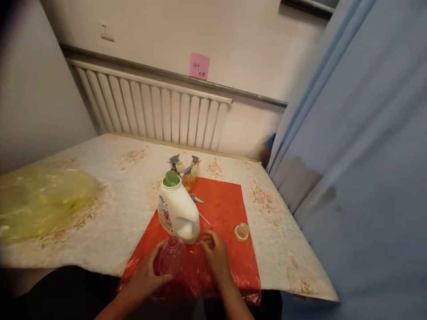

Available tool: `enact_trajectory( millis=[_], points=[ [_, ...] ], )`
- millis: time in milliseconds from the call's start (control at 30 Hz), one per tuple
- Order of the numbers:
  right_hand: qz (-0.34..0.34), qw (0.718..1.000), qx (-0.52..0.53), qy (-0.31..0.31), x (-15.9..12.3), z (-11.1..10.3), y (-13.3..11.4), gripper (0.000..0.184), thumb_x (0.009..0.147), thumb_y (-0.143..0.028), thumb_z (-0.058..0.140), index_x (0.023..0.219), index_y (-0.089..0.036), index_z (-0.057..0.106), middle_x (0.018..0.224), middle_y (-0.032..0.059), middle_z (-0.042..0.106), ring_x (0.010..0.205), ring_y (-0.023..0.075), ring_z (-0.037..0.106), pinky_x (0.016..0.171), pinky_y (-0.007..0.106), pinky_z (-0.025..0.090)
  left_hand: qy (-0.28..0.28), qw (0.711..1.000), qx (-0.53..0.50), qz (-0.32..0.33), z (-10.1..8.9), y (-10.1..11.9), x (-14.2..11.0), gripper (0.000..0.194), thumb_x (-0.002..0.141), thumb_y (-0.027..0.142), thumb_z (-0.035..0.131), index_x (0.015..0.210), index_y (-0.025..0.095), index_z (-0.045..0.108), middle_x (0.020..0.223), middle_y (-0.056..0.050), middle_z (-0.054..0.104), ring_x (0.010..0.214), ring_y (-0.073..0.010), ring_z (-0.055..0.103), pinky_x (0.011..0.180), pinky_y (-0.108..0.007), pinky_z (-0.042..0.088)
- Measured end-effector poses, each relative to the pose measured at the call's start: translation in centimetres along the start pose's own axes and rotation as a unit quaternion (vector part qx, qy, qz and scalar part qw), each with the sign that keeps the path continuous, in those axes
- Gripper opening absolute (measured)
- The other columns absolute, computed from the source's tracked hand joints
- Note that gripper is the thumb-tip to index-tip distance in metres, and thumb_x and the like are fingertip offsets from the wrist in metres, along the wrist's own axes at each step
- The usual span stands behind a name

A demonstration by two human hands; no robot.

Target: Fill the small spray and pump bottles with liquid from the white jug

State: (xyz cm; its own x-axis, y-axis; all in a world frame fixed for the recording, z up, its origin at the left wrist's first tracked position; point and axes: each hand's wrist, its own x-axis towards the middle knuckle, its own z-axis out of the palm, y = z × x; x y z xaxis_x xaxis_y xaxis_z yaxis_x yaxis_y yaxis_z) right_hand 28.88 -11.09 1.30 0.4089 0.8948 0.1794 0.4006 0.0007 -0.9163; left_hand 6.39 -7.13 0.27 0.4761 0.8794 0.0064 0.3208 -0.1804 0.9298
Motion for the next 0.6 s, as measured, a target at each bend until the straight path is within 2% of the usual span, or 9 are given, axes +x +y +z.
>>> enact_trajectory(
  millis=[133,300,467,600],
  points=[
    [0.006,1.000,-0.028,0.000,4.4,-0.5,2.1,0.017,0.073,-0.027,0.060,0.084,-0.017,0.068,0.072,0.0041,0.073,0.066,0.0207,0.068,0.063,0.031,0.053,0.009,0.999,0.025,-0.020,0.7,-1.8,0.9,0.080,0.058,0.015,0.065,0.132,0.026,0.040,0.139,-0.009,0.054,0.131,-0.0322,0.048,0.113,-0.050,0.036],
    [0.006,0.995,-0.093,-0.025,9.9,0.8,4.0,0.015,0.072,-0.022,0.061,0.084,-0.018,0.070,0.069,0.0010,0.071,0.064,0.0173,0.065,0.062,0.026,0.049,0.047,0.998,0.038,-0.026,0.9,-4.2,1.7,0.081,0.060,0.015,0.064,0.136,0.021,0.038,0.140,-0.011,0.053,0.133,-0.0324,0.046,0.114,-0.051,0.035],
    [-0.011,0.983,-0.170,-0.071,14.1,3.2,3.7,0.022,0.075,-0.020,0.063,0.095,-0.019,0.070,0.077,0.0020,0.073,0.072,0.0170,0.063,0.068,0.025,0.045,0.034,0.998,0.040,-0.044,0.6,-4.3,1.9,0.081,0.060,0.014,0.063,0.137,0.019,0.039,0.140,-0.010,0.053,0.134,-0.0320,0.045,0.116,-0.049,0.032],
    [-0.032,0.971,-0.219,-0.089,16.2,5.4,2.6,0.029,0.081,-0.033,0.063,0.106,-0.019,0.067,0.097,0.0066,0.073,0.088,0.0203,0.064,0.077,0.027,0.043,0.022,0.997,0.053,-0.059,0.6,-5.2,2.0,0.090,0.057,0.013,0.065,0.141,0.018,0.033,0.147,-0.012,0.047,0.138,-0.0335,0.040,0.119,-0.049,0.029]
  ],
)
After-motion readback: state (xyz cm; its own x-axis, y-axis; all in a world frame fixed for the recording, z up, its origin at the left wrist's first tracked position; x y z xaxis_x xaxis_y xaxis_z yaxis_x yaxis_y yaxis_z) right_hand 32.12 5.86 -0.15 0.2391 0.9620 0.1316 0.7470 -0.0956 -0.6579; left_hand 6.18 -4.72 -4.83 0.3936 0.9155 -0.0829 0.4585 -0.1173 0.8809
